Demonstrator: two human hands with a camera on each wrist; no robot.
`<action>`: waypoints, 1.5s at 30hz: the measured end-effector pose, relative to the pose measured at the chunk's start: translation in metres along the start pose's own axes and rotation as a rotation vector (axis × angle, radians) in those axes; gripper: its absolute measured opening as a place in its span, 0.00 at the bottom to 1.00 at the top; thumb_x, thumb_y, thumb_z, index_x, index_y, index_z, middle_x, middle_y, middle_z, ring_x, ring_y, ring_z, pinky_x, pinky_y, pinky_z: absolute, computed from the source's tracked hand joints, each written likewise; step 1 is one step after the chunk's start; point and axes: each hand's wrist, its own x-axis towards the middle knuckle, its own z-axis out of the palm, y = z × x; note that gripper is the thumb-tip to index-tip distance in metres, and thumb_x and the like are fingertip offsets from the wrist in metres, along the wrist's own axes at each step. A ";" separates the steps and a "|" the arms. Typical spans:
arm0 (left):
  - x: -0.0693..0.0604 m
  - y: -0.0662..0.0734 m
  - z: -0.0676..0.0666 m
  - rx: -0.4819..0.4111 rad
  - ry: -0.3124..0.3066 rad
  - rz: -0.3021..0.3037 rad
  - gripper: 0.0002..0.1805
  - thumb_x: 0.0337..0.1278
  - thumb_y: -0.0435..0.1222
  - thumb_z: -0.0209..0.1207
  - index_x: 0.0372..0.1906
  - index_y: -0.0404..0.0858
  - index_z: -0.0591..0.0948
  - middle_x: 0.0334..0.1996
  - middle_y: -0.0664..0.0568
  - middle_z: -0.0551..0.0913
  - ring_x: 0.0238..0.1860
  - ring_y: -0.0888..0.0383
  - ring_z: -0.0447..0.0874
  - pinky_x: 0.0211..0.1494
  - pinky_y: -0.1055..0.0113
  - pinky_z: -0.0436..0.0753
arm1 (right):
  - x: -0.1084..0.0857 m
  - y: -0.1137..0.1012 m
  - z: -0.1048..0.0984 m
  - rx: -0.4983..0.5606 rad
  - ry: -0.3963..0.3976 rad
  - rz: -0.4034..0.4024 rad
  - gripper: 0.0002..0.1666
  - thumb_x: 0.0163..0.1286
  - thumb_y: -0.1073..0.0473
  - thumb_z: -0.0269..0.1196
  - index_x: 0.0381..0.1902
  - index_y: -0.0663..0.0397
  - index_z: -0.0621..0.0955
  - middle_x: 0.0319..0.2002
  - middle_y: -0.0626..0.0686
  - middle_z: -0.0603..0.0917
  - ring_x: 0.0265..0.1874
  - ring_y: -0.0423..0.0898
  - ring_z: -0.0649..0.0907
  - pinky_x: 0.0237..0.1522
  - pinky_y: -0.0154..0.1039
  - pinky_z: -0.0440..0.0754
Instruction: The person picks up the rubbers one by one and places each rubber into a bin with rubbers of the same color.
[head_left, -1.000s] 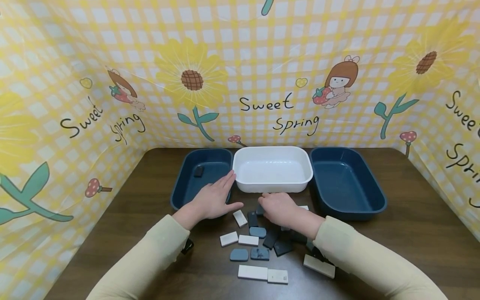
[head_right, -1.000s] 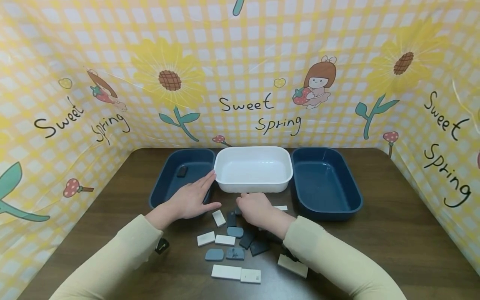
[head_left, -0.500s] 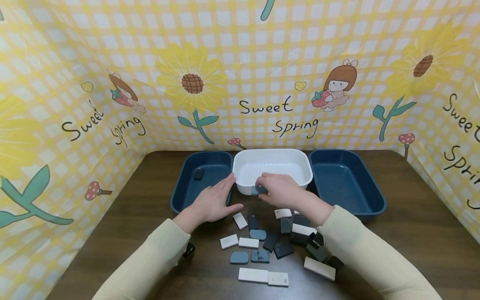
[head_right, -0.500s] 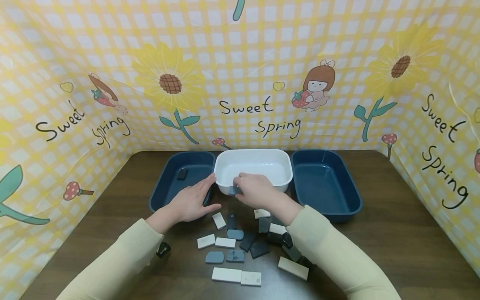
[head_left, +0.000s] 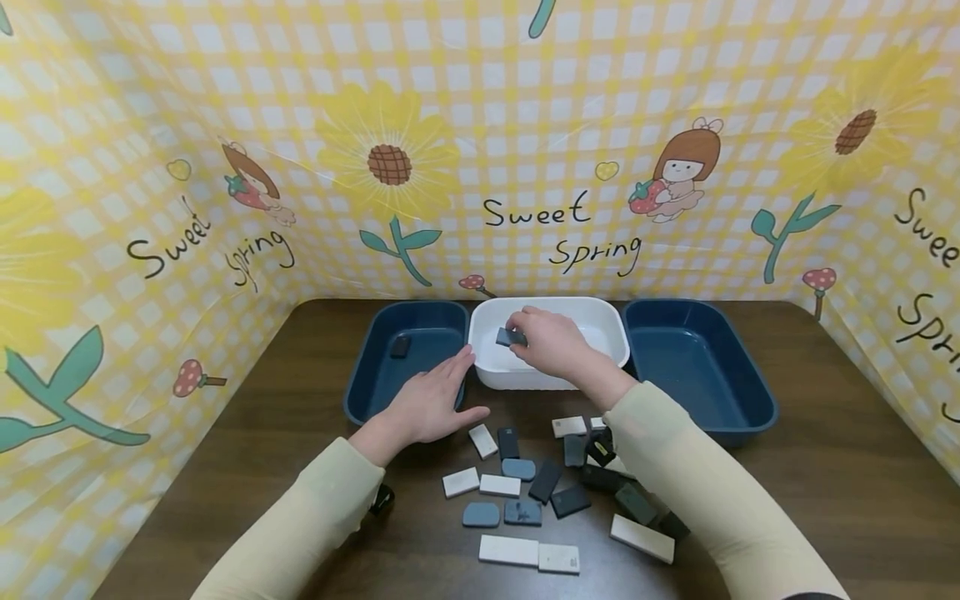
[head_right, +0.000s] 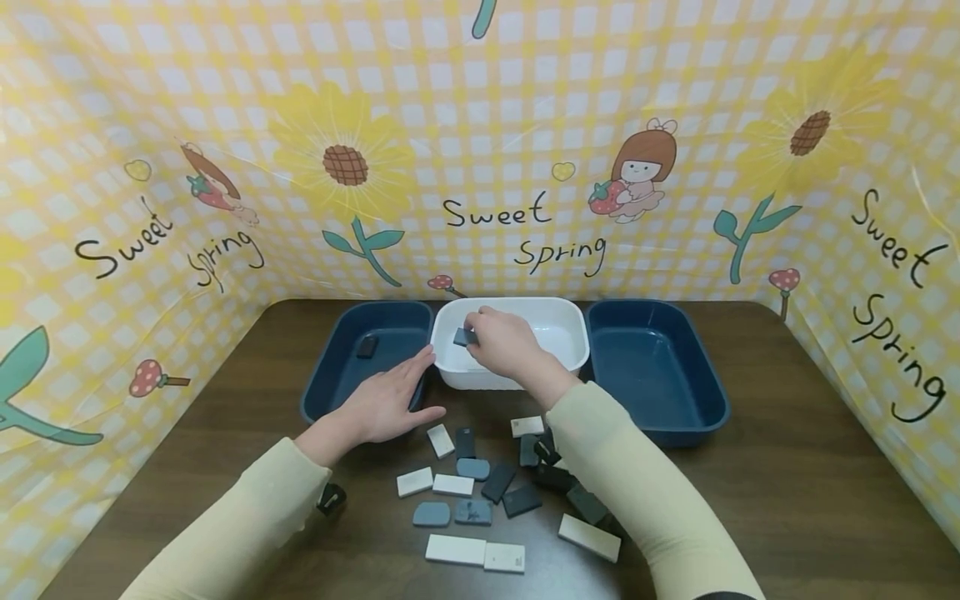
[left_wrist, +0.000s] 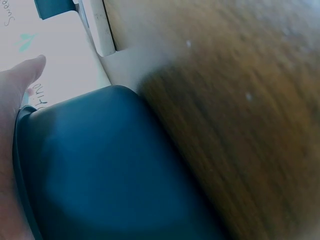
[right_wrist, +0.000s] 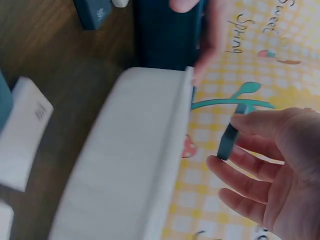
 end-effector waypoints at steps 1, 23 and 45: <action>0.000 0.000 0.000 0.002 0.000 -0.002 0.51 0.58 0.67 0.50 0.77 0.42 0.51 0.77 0.51 0.47 0.73 0.50 0.54 0.65 0.47 0.66 | 0.004 0.001 0.004 0.014 -0.002 0.013 0.17 0.65 0.58 0.67 0.50 0.57 0.82 0.39 0.53 0.81 0.33 0.46 0.78 0.38 0.41 0.79; -0.001 0.002 0.005 0.009 -0.010 -0.015 0.50 0.59 0.65 0.51 0.77 0.42 0.51 0.77 0.51 0.48 0.73 0.51 0.55 0.65 0.47 0.67 | 0.042 0.022 0.059 0.192 -0.259 0.222 0.12 0.63 0.61 0.66 0.44 0.56 0.86 0.40 0.52 0.84 0.39 0.48 0.80 0.48 0.44 0.77; -0.002 0.003 0.000 -0.001 0.004 -0.031 0.49 0.59 0.65 0.52 0.77 0.42 0.51 0.77 0.52 0.49 0.73 0.50 0.55 0.65 0.46 0.66 | 0.052 0.024 0.058 0.222 -0.319 0.204 0.10 0.66 0.61 0.64 0.44 0.54 0.86 0.40 0.51 0.84 0.41 0.48 0.80 0.50 0.45 0.76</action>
